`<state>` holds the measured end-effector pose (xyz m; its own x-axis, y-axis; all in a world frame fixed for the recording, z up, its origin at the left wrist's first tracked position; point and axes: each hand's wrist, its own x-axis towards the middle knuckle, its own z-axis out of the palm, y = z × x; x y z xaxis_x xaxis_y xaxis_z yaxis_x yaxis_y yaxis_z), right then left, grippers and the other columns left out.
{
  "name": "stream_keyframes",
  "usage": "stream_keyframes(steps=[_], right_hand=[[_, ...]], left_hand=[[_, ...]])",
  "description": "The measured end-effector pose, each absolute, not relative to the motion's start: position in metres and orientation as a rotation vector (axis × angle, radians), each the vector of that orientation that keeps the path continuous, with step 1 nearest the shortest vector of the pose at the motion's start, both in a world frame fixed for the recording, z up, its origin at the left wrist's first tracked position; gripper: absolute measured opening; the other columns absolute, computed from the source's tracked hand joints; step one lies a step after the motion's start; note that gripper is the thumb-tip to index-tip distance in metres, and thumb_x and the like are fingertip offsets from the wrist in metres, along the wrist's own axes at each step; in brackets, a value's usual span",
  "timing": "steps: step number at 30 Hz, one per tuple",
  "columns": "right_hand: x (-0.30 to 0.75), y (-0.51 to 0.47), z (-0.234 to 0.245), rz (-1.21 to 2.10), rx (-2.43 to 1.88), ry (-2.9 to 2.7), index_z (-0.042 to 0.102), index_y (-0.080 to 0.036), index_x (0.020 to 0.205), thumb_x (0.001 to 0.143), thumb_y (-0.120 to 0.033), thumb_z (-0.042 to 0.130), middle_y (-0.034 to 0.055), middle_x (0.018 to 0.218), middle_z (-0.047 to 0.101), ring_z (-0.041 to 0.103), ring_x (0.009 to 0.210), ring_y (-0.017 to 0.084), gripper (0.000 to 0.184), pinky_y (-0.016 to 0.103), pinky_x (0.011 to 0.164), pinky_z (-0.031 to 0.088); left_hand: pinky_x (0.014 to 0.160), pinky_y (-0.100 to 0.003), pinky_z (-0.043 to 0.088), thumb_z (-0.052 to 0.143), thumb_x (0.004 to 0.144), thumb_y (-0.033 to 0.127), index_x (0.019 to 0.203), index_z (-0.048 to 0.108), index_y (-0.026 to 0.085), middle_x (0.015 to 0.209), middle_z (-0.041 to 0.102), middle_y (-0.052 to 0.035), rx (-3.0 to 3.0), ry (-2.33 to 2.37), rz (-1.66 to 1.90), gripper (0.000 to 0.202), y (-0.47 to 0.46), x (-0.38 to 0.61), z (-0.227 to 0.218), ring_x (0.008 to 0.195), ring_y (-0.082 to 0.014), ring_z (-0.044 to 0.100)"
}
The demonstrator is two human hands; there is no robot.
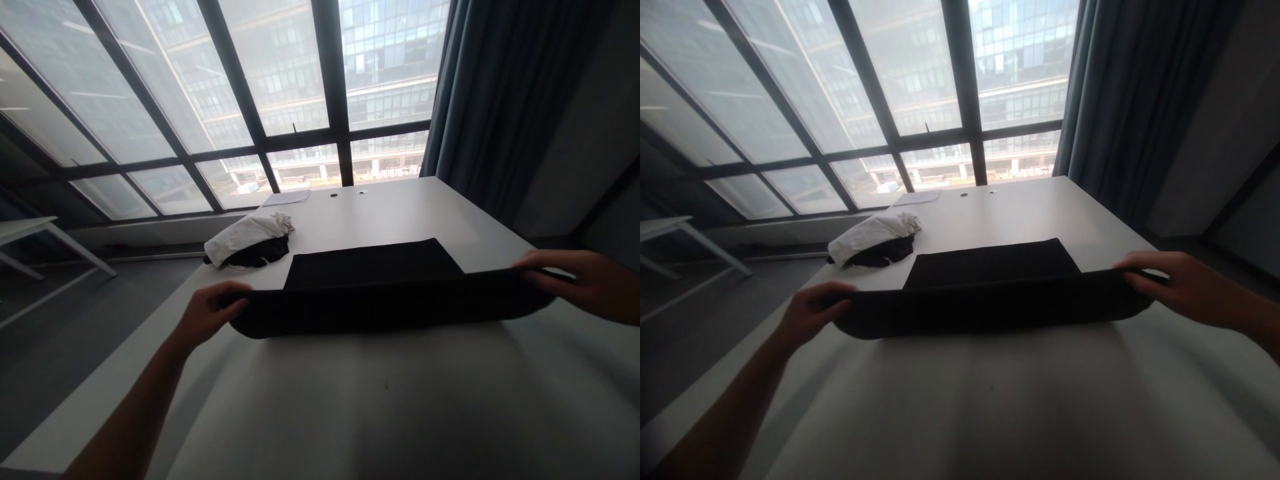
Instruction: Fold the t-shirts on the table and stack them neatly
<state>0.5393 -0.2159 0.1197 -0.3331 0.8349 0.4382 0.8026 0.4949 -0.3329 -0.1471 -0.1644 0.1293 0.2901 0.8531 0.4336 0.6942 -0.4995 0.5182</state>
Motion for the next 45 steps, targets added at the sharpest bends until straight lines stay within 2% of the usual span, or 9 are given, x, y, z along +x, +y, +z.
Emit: stream_keyframes(steps=[4,9,12,16,20,25,32,38,45], right_hand=[[0.531,-0.158,0.128,0.301,-1.598,-2.144,0.078,-0.023,0.11,0.09,-0.049,0.058,0.0068,0.101,0.079,0.074,0.09,0.03,0.038,0.04,0.078,0.06],[0.522,-0.08,0.129,0.39,-1.615,-2.092,0.076,-0.013,0.111,0.088,-0.05,0.058,0.0121,0.103,0.078,0.072,0.092,0.029,0.047,0.04,0.086,0.054],[0.511,-0.032,0.11,0.492,-1.636,-2.103,0.076,-0.012,0.108,0.086,-0.05,0.06,0.0131,0.105,0.078,0.071,0.096,0.029,0.047,0.039,0.089,0.052],[0.497,0.011,0.063,0.618,-1.713,-2.175,0.078,-0.016,0.092,0.081,-0.045,0.062,0.0081,0.092,0.079,0.072,0.088,0.027,0.035,0.038,0.084,0.053],[0.505,0.022,0.041,0.591,-1.669,-2.16,0.078,-0.02,0.092,0.081,-0.051,0.062,0.0057,0.093,0.079,0.072,0.089,0.028,0.037,0.037,0.085,0.054],[0.519,0.03,0.053,0.464,-1.664,-2.062,0.078,-0.02,0.102,0.084,-0.053,0.062,0.007,0.099,0.079,0.072,0.091,0.028,0.041,0.039,0.088,0.053],[0.505,0.053,0.03,0.538,-1.73,-2.118,0.077,-0.02,0.087,0.079,-0.047,0.06,0.0065,0.089,0.079,0.072,0.086,0.027,0.033,0.037,0.083,0.053],[0.509,0.051,0.034,0.477,-1.708,-2.086,0.078,-0.019,0.093,0.081,-0.046,0.059,0.0066,0.093,0.079,0.072,0.086,0.026,0.035,0.035,0.082,0.053],[0.501,0.05,0.023,0.344,-1.784,-2.116,0.078,-0.018,0.091,0.083,-0.035,0.056,0.0099,0.096,0.079,0.071,0.089,0.026,0.029,0.035,0.084,0.053]], left_hand=[[0.067,-0.027,0.055,0.074,0.078,0.053,0.099,0.073,0.017,0.085,0.074,-0.0036,2.123,1.488,0.939,0.042,-0.104,-0.132,0.13,0.075,-0.0199,0.067],[0.076,-0.028,0.052,0.07,0.076,0.064,0.105,0.073,0.018,0.093,0.073,-0.0041,2.071,1.523,0.823,0.054,-0.028,-0.113,0.128,0.085,-0.0219,0.065],[0.077,-0.03,0.051,0.07,0.071,0.067,0.099,0.074,0.016,0.09,0.073,-0.0049,2.074,1.535,0.615,0.058,0.012,-0.1,0.109,0.084,-0.0225,0.064],[0.075,-0.032,0.049,0.071,0.064,0.068,0.084,0.075,0.015,0.08,0.072,-0.0058,2.042,1.602,0.46,0.057,0.041,-0.089,0.074,0.079,-0.0238,0.063],[0.074,-0.03,0.048,0.071,0.067,0.067,0.087,0.076,0.016,0.082,0.072,-0.0046,1.965,1.58,0.499,0.054,0.046,-0.096,0.064,0.08,-0.0229,0.064],[0.067,-0.027,0.046,0.073,0.066,0.065,0.09,0.076,0.017,0.079,0.071,-0.0025,1.915,1.633,0.525,0.053,0.057,-0.1,0.078,0.074,-0.0202,0.06],[0.063,-0.027,0.044,0.075,0.056,0.061,0.076,0.076,0.015,0.073,0.07,-0.0041,1.818,1.691,0.439,0.049,0.072,-0.082,0.07,0.071,-0.0205,0.059],[0.061,-0.027,0.042,0.075,0.058,0.06,0.078,0.077,0.017,0.073,0.07,-0.0034,1.859,1.678,0.463,0.047,0.075,-0.089,0.074,0.068,-0.0193,0.058],[0.067,-0.029,0.047,0.068,0.06,0.06,0.079,0.074,0.017,0.075,0.07,-0.0038,1.915,1.715,0.551,0.047,0.08,-0.089,0.05,0.079,-0.0241,0.063]])
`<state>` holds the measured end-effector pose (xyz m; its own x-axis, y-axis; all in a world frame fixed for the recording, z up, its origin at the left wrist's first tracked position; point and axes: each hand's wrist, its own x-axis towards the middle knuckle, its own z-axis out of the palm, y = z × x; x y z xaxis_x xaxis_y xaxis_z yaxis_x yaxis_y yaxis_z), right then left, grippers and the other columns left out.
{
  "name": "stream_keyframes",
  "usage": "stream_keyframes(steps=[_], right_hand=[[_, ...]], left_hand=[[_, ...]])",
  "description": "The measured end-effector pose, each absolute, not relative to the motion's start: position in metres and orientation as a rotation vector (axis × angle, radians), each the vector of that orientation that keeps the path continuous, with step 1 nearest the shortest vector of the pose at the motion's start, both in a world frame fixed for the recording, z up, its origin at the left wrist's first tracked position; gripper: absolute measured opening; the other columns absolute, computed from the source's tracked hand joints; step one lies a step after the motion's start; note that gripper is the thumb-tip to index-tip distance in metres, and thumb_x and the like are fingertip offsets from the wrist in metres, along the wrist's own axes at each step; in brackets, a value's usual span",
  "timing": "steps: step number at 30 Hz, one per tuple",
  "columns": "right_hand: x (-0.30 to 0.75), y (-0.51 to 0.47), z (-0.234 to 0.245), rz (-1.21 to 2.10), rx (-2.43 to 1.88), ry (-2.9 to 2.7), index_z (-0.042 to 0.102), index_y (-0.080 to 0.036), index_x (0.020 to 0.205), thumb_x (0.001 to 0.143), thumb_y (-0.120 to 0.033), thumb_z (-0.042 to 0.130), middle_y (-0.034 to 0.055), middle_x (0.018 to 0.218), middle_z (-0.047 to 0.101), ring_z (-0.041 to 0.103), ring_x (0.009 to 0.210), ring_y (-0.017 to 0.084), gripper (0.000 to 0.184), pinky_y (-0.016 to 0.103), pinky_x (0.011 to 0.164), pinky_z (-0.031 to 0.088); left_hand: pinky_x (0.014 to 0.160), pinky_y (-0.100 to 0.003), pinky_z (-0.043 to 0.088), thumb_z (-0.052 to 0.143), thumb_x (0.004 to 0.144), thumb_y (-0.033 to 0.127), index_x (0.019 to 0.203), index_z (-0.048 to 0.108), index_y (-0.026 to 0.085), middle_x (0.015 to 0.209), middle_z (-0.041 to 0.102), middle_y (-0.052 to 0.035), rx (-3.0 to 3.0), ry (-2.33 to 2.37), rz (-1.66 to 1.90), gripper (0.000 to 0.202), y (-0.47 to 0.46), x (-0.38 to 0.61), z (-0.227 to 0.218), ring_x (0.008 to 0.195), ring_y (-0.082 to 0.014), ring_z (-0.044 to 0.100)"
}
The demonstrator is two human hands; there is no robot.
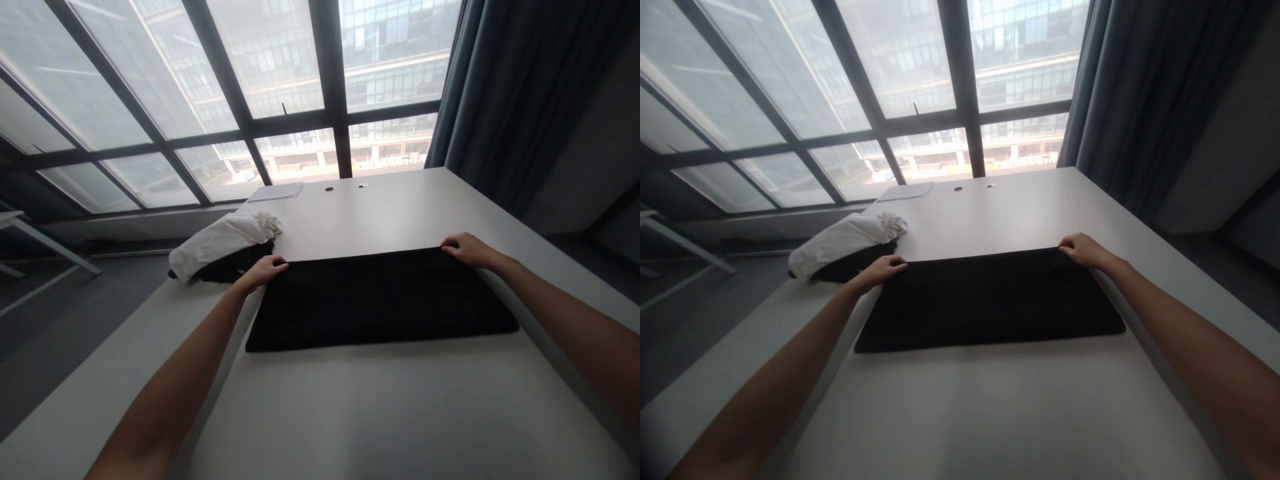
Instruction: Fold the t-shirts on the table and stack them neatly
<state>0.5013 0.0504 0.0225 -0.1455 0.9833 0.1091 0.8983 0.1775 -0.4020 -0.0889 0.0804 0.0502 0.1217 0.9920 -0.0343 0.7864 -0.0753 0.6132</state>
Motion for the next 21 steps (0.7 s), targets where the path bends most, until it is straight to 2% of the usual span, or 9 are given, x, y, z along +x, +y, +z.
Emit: stream_keyframes(steps=[4,8,9,11,13,15,17,18,21], right_hand=[[0.499,0.049,0.018,0.273,-1.825,-2.101,0.078,-0.018,0.097,0.084,-0.034,0.055,0.01,0.1,0.079,0.071,0.093,0.026,0.031,0.035,0.085,0.052],[0.498,0.046,0.024,0.231,-1.912,-2.119,0.078,-0.019,0.101,0.086,-0.036,0.054,0.0092,0.1,0.078,0.07,0.095,0.025,0.033,0.035,0.085,0.052],[0.497,0.044,0.026,0.209,-1.954,-2.121,0.078,-0.02,0.102,0.087,-0.036,0.054,0.0092,0.102,0.077,0.07,0.095,0.026,0.033,0.036,0.085,0.052],[0.489,0.038,0.03,0.102,-2.059,-2.118,0.078,-0.02,0.105,0.088,-0.038,0.055,0.0115,0.109,0.075,0.067,0.1,0.029,0.034,0.04,0.087,0.052],[0.471,0.03,0.034,-0.066,-2.098,-2.122,0.075,-0.019,0.114,0.089,-0.036,0.055,0.016,0.121,0.071,0.063,0.111,0.033,0.036,0.047,0.093,0.05],[0.443,0.021,0.038,-0.183,-2.001,-2.133,0.07,-0.018,0.126,0.093,-0.033,0.05,0.0185,0.134,0.064,0.055,0.123,0.036,0.042,0.051,0.101,0.046],[0.409,0.013,0.038,-0.159,-1.849,-2.153,0.062,-0.018,0.138,0.098,-0.034,0.043,0.0167,0.146,0.057,0.049,0.134,0.035,0.047,0.05,0.109,0.04],[0.392,0.009,0.036,-0.121,-1.795,-2.171,0.058,-0.017,0.143,0.099,-0.036,0.04,0.0164,0.151,0.052,0.045,0.138,0.034,0.051,0.05,0.113,0.037],[0.35,-0.001,0.022,0.011,-1.751,-2.241,0.044,-0.015,0.154,0.101,-0.045,0.037,0.0153,0.165,0.033,0.028,0.151,0.034,0.061,0.055,0.121,0.025]], left_hand=[[0.069,-0.028,0.049,0.064,0.065,0.053,0.084,0.074,0.018,0.079,0.071,-0.0041,1.926,1.819,0.513,0.041,0.081,-0.084,0.042,0.084,-0.0253,0.066],[0.073,-0.03,0.051,0.064,0.068,0.045,0.081,0.072,0.018,0.082,0.072,-0.0062,1.914,1.923,0.435,0.031,0.083,-0.078,0.046,0.087,-0.027,0.068],[0.077,-0.031,0.052,0.065,0.069,0.043,0.084,0.073,0.017,0.086,0.073,-0.0077,1.918,1.956,0.416,0.031,0.082,-0.075,0.049,0.091,-0.0282,0.068],[0.089,-0.037,0.051,0.068,0.07,0.04,0.1,0.074,0.017,0.106,0.072,-0.0125,1.945,2.036,0.409,0.039,0.077,-0.067,0.056,0.107,-0.0328,0.065],[0.102,-0.044,0.045,0.066,0.078,0.041,0.125,0.067,0.017,0.133,0.063,-0.017,2.076,2.104,0.42,0.053,0.065,-0.049,0.063,0.126,-0.0372,0.056],[0.111,-0.048,0.038,0.055,0.092,0.042,0.144,0.054,0.017,0.15,0.051,-0.0176,2.334,2.062,0.409,0.058,0.046,-0.019,0.067,0.138,-0.0367,0.046],[0.119,-0.042,0.03,0.04,0.102,0.044,0.151,0.047,0.017,0.156,0.047,-0.0147,2.559,1.811,0.376,0.056,0.025,0.017,0.065,0.144,-0.0296,0.042],[0.121,-0.043,0.027,0.036,0.104,0.048,0.153,0.045,0.019,0.159,0.044,-0.0131,2.619,1.688,0.319,0.058,0.015,0.036,0.061,0.147,-0.0286,0.038],[0.125,-0.053,0.017,0.032,0.104,0.057,0.159,0.035,0.024,0.168,0.028,-0.0082,2.679,1.512,0.209,0.065,-0.002,0.077,0.04,0.155,-0.0306,0.022]])
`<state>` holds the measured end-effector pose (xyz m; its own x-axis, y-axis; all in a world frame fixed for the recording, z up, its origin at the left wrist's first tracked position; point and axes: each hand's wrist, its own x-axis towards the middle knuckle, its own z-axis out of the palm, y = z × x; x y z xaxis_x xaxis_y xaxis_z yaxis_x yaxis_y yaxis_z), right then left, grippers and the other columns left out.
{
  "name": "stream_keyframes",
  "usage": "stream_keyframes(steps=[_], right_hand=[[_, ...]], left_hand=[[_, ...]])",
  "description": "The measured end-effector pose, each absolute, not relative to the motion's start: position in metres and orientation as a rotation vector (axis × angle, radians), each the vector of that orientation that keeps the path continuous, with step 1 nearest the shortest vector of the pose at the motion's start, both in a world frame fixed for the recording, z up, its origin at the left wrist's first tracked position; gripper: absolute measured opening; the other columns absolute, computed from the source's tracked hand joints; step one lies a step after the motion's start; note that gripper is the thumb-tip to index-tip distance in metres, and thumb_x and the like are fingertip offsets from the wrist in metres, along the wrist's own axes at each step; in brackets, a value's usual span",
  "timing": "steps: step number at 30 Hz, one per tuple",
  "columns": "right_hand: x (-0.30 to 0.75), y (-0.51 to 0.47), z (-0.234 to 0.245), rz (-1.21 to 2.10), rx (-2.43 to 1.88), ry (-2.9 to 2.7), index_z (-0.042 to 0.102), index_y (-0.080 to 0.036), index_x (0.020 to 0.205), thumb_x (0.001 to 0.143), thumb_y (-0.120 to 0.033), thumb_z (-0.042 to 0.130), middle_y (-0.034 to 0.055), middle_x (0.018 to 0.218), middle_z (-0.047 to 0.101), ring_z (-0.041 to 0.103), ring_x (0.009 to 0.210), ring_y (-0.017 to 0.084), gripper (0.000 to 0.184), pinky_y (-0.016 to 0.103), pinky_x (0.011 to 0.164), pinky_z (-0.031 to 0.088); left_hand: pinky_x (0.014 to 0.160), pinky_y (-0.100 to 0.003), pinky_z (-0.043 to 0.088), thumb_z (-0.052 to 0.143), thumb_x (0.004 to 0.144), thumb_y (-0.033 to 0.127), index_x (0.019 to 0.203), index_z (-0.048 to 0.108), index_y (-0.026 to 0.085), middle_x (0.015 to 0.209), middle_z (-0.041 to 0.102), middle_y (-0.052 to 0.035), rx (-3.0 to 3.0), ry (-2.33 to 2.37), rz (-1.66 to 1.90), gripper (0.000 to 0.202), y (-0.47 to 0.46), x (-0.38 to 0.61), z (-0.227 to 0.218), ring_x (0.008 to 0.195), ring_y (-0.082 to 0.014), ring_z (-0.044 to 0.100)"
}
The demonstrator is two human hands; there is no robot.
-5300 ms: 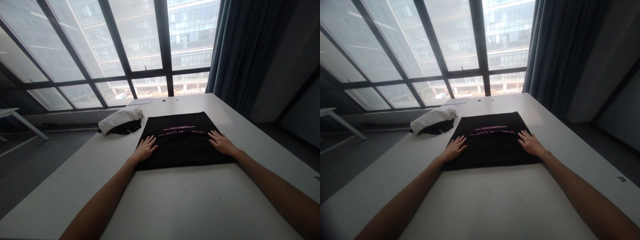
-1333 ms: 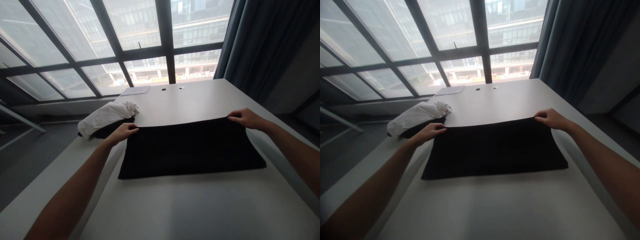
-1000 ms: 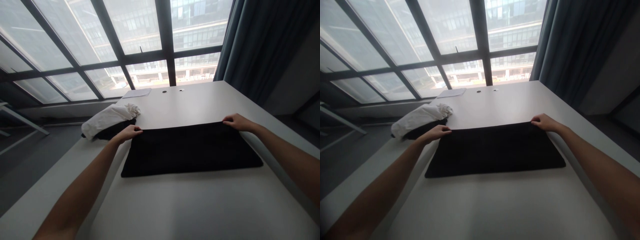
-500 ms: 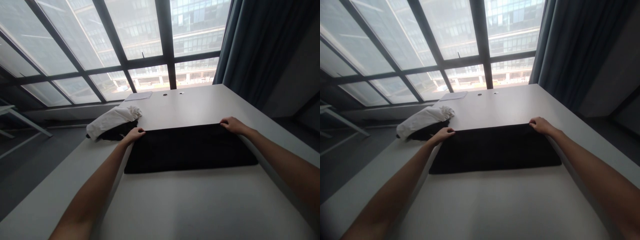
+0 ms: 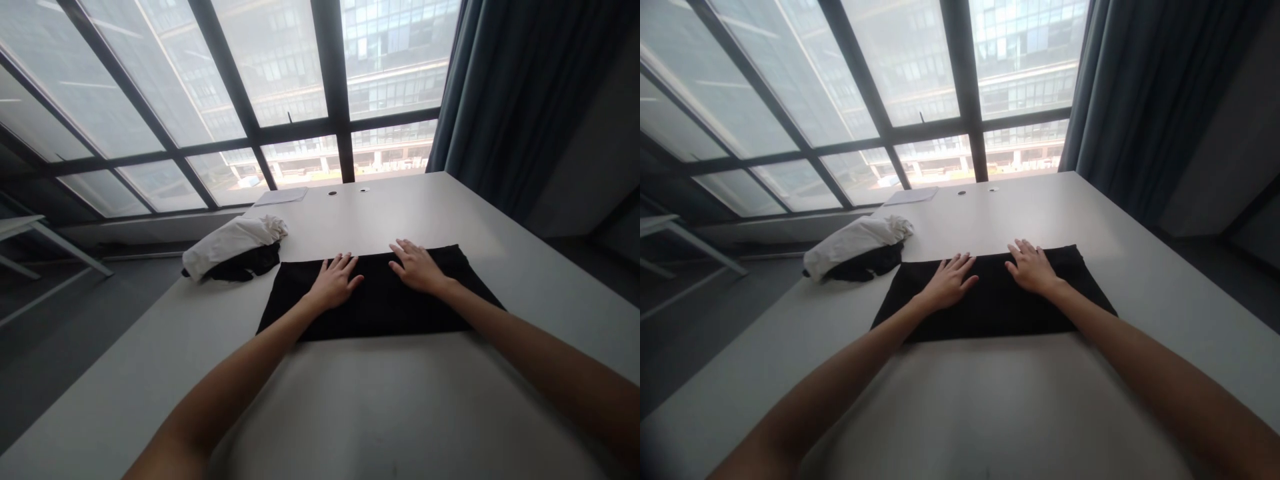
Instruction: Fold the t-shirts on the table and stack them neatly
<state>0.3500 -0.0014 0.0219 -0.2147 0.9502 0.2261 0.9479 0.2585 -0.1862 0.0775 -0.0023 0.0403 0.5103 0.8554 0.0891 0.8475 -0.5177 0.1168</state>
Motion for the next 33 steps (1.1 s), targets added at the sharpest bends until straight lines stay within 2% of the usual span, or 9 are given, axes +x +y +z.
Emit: stream_keyframes(steps=[2,6,9,16,20,24,26,29,33], right_hand=[[0.335,-0.007,0.011,0.093,-1.782,-2.283,0.039,-0.016,0.157,0.102,-0.048,0.036,0.014,0.168,0.027,0.022,0.155,0.032,0.064,0.058,0.123,0.018],[0.326,-0.015,0.004,0.155,-1.831,-2.3,0.04,-0.015,0.156,0.102,-0.047,0.036,0.0147,0.167,0.027,0.019,0.156,0.03,0.063,0.059,0.124,0.011],[0.314,-0.019,0.011,0.115,-1.812,-2.254,0.041,-0.014,0.156,0.102,-0.044,0.036,0.017,0.167,0.025,0.018,0.156,0.033,0.062,0.064,0.122,0.011],[0.273,-0.023,0.001,0.169,-1.656,-2.31,0.035,-0.015,0.159,0.102,-0.028,0.026,0.0143,0.165,0.032,0.025,0.154,0.029,0.058,0.06,0.123,0.017],[0.287,-0.019,0.009,0.191,-1.729,-2.233,0.041,-0.017,0.156,0.103,-0.035,0.028,0.0145,0.164,0.034,0.027,0.154,0.028,0.057,0.058,0.122,0.019],[0.34,-0.013,0.02,-0.062,-1.911,-2.027,0.041,-0.013,0.155,0.103,-0.038,0.029,0.0174,0.166,0.029,0.022,0.155,0.031,0.059,0.064,0.121,0.014],[0.367,-0.011,0.015,-0.094,-2.022,-1.978,0.04,-0.013,0.156,0.103,-0.039,0.03,0.0175,0.166,0.029,0.023,0.155,0.032,0.06,0.063,0.121,0.016],[0.393,-0.009,-0.001,-0.055,-2.111,-1.982,0.04,-0.012,0.155,0.102,-0.04,0.03,0.0181,0.164,0.034,0.026,0.154,0.03,0.061,0.057,0.122,0.018],[0.398,-0.007,-0.014,-0.041,-2.111,-1.982,0.042,-0.012,0.155,0.102,-0.042,0.03,0.0171,0.164,0.034,0.026,0.154,0.03,0.061,0.056,0.123,0.016]], left_hand=[[0.126,-0.056,0.012,0.032,0.103,0.059,0.16,0.032,0.027,0.169,0.023,-0.0057,2.662,1.514,0.172,0.066,-0.004,0.089,0.027,0.157,-0.0302,0.016],[0.125,-0.059,0.011,0.034,0.102,0.058,0.16,0.034,0.027,0.17,0.021,-0.0056,2.608,1.532,0.115,0.065,-0.001,0.09,0.021,0.157,-0.0302,0.016],[0.125,-0.059,0.014,0.035,0.103,0.052,0.159,0.036,0.023,0.168,0.026,-0.0085,2.625,1.52,0.182,0.063,-0.003,0.097,0.025,0.156,-0.03,0.019],[0.125,-0.058,0.015,0.026,0.106,0.036,0.162,0.027,0.026,0.168,0.026,-0.0057,2.693,1.404,0.191,0.058,-0.012,0.121,0.009,0.157,-0.0272,0.018],[0.125,-0.057,0.016,0.03,0.105,0.04,0.161,0.031,0.026,0.168,0.025,-0.0061,2.698,1.416,0.2,0.058,-0.011,0.118,0.008,0.156,-0.0275,0.019],[0.125,-0.059,0.016,0.034,0.104,0.041,0.158,0.038,0.023,0.167,0.028,-0.0079,2.679,1.433,0.219,0.057,-0.015,0.119,0.02,0.156,-0.0293,0.021],[0.125,-0.06,0.015,0.033,0.105,0.043,0.157,0.04,0.023,0.166,0.031,-0.0086,2.683,1.406,0.227,0.056,-0.023,0.121,0.026,0.156,-0.0301,0.022],[0.125,-0.058,0.015,0.029,0.105,0.051,0.159,0.035,0.025,0.167,0.029,-0.0082,2.733,1.278,0.254,0.06,-0.045,0.129,0.026,0.157,-0.0292,0.018],[0.125,-0.059,0.014,0.029,0.105,0.054,0.162,0.029,0.025,0.169,0.021,-0.0082,2.779,1.185,0.233,0.064,-0.07,0.139,0.011,0.158,-0.0303,0.013]])
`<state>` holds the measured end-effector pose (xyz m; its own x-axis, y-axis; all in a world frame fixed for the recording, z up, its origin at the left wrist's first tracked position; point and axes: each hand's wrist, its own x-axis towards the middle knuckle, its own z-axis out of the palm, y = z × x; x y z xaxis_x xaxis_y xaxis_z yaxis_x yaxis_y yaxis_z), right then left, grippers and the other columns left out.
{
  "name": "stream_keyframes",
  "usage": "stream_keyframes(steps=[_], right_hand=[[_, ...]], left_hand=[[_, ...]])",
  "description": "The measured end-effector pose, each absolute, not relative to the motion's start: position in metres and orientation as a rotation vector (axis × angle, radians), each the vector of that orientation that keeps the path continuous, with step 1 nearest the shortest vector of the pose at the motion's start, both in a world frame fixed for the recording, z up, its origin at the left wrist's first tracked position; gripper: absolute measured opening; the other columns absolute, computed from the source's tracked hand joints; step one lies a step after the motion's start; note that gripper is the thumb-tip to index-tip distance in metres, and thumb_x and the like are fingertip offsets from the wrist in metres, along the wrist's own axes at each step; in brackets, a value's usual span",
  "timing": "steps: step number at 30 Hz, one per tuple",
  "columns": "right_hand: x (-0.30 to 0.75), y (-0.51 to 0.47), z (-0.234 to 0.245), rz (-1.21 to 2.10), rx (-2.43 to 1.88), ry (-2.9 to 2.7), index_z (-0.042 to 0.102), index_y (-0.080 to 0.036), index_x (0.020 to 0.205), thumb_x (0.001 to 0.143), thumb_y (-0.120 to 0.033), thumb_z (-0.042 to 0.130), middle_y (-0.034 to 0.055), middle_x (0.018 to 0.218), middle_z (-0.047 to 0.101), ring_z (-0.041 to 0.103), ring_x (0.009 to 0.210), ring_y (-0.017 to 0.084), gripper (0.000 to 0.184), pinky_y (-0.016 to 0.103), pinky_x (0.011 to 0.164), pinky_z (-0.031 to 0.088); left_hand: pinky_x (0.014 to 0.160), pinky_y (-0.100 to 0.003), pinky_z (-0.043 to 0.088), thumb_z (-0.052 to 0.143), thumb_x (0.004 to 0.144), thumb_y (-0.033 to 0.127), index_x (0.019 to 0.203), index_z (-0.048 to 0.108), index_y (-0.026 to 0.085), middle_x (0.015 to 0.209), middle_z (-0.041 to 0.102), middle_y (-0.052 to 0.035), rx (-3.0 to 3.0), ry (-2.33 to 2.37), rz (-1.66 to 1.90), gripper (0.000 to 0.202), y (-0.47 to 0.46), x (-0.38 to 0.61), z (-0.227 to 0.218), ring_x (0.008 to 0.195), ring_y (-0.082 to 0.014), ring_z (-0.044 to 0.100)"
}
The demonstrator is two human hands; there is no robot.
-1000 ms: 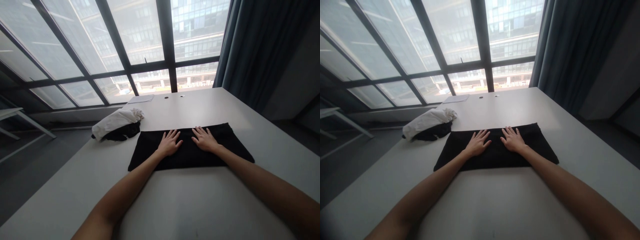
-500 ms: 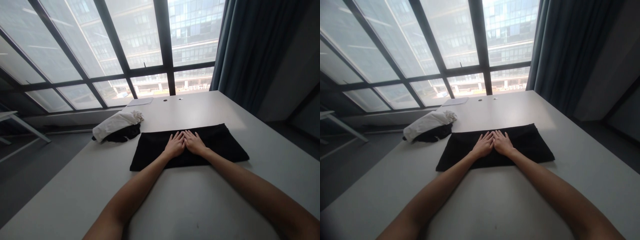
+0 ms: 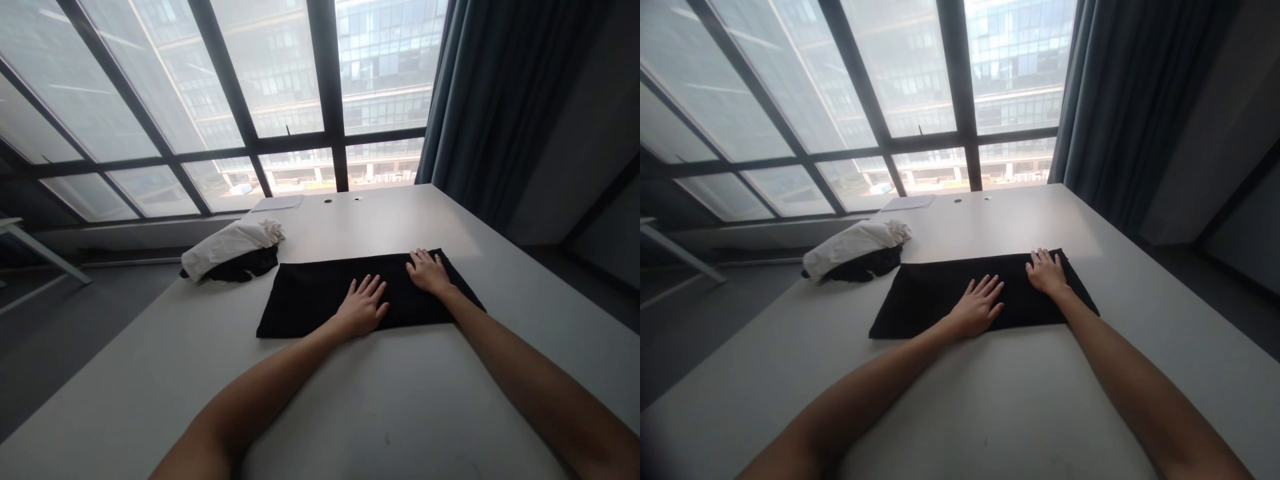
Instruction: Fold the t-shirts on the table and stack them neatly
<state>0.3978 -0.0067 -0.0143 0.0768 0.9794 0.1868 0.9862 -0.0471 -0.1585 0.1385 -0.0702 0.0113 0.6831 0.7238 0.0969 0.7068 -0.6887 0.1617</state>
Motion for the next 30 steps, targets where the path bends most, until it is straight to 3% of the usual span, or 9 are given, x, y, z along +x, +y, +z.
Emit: stream_keyframes(steps=[6,10,17,22,27,30], right_hand=[[0.393,-0.013,-0.005,-0.127,-2.012,-1.912,0.042,-0.01,0.154,0.102,-0.039,0.03,0.0176,0.163,0.036,0.027,0.153,0.028,0.06,0.054,0.123,0.019],[0.397,-0.019,-0.002,-0.198,-1.981,-1.896,0.044,-0.009,0.153,0.102,-0.037,0.028,0.0168,0.163,0.036,0.026,0.154,0.028,0.06,0.054,0.124,0.017],[0.402,-0.019,-0.008,-0.036,-2.112,-1.972,0.043,-0.008,0.154,0.102,-0.041,0.029,0.0185,0.163,0.035,0.027,0.153,0.031,0.063,0.055,0.124,0.018],[0.402,-0.019,-0.008,-0.043,-2.118,-1.97,0.043,-0.008,0.154,0.103,-0.041,0.03,0.0178,0.164,0.035,0.027,0.153,0.03,0.062,0.054,0.124,0.018],[0.403,-0.017,-0.01,-0.036,-2.127,-1.968,0.044,-0.01,0.154,0.103,-0.041,0.03,0.0164,0.164,0.035,0.028,0.153,0.03,0.061,0.054,0.124,0.018],[0.404,-0.016,-0.013,-0.035,-2.12,-1.969,0.044,-0.01,0.153,0.103,-0.042,0.03,0.0164,0.164,0.035,0.028,0.153,0.03,0.061,0.054,0.124,0.017]], left_hand=[[0.125,-0.056,0.016,0.022,0.105,0.058,0.16,0.034,0.026,0.168,0.027,-0.0059,2.722,1.217,0.258,0.064,-0.056,0.13,0.027,0.157,-0.0271,0.018],[0.125,-0.056,0.016,0.021,0.106,0.055,0.158,0.038,0.023,0.166,0.032,-0.0088,2.67,1.517,0.374,0.063,-0.023,0.1,0.039,0.156,-0.0283,0.022],[0.123,-0.06,0.018,0.025,0.106,0.056,0.159,0.035,0.02,0.168,0.026,-0.0123,2.511,1.741,0.265,0.065,0.013,0.043,0.027,0.156,-0.0327,0.019],[0.122,-0.06,0.018,0.025,0.106,0.05,0.157,0.04,0.019,0.166,0.03,-0.0135,2.392,2.027,0.226,0.061,0.03,-0.001,0.027,0.155,-0.0336,0.022],[0.125,-0.054,0.016,0.024,0.107,0.05,0.157,0.04,0.024,0.166,0.033,-0.007,2.36,2.067,0.266,0.059,0.038,-0.018,0.02,0.155,-0.0271,0.023],[0.123,-0.058,0.017,0.021,0.107,0.049,0.156,0.042,0.021,0.164,0.035,-0.0109,2.288,2.163,0.294,0.06,0.042,-0.023,0.019,0.154,-0.0301,0.025]])
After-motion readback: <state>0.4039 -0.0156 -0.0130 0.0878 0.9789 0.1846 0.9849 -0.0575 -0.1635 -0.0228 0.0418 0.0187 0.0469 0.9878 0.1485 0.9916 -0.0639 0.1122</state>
